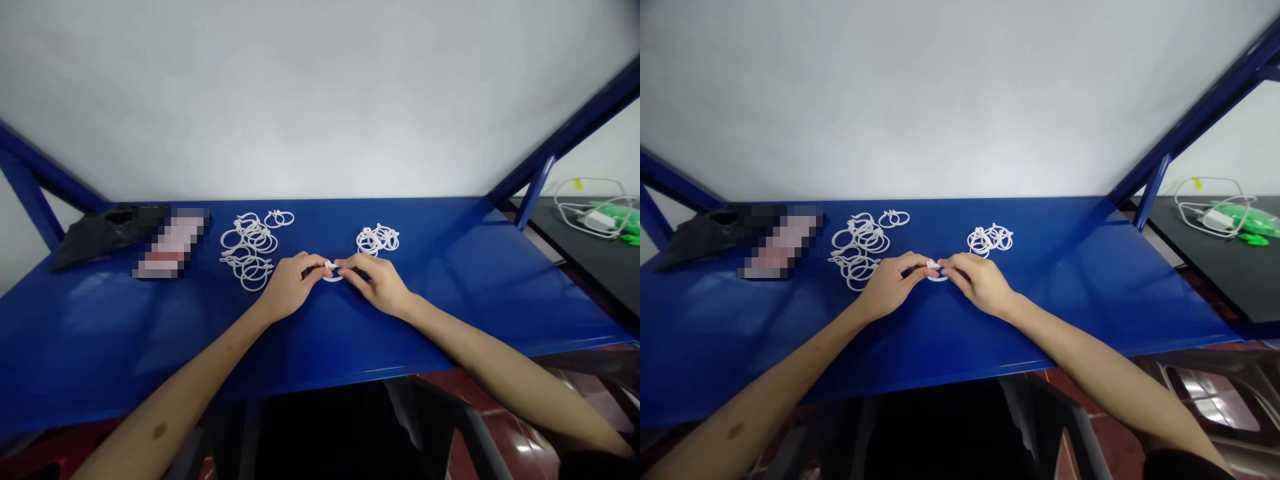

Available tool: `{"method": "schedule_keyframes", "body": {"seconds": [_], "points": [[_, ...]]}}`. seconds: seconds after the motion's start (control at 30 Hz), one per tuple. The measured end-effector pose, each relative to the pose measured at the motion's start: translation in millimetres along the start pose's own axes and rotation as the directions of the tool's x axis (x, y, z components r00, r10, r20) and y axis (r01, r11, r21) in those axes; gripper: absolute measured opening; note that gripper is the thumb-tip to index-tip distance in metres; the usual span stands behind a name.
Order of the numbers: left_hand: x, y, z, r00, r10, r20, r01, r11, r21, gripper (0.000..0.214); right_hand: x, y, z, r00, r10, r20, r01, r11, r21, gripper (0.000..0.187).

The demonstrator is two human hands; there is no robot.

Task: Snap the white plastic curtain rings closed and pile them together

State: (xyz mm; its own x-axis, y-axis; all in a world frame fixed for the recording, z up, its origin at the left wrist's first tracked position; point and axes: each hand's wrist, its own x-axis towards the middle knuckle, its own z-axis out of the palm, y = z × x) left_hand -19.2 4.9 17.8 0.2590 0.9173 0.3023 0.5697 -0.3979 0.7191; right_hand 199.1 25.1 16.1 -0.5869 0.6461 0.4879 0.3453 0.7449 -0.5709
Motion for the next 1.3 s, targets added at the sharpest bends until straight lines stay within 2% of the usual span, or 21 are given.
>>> {"method": "schedule_keyframes", "body": {"seconds": [0.33, 0.7, 1.0, 1.3], "points": [[-1.7, -0.3, 2.0, 0.999, 0.027, 0.035, -0.027, 1.0, 0.007, 0.023, -4.0, 2.1, 0.4, 0.998, -0.045, 0.033, 0.046, 0.998, -0.043, 0.018], [-1.1, -0.4, 1.4, 0.998, 0.026, 0.065, -0.027, 0.999, 0.025, 0.025, -3.3, 1.6, -0.2, 0.998, -0.06, 0.011, 0.06, 0.997, -0.047, 0.018], [-4.1, -0.3, 4.5, 0.998, 0.041, 0.039, -0.042, 0.999, 0.02, 0.024, -6.4, 0.5, 1.5, 0.996, -0.086, 0.021, 0.088, 0.994, -0.066, 0.019], [-6.6, -3.1, 10.3, 0.992, 0.106, 0.072, -0.108, 0.994, 0.024, 0.026, -8.9, -1.0, -2.1, 0.982, -0.146, 0.116, 0.163, 0.975, -0.154, 0.024]]}}
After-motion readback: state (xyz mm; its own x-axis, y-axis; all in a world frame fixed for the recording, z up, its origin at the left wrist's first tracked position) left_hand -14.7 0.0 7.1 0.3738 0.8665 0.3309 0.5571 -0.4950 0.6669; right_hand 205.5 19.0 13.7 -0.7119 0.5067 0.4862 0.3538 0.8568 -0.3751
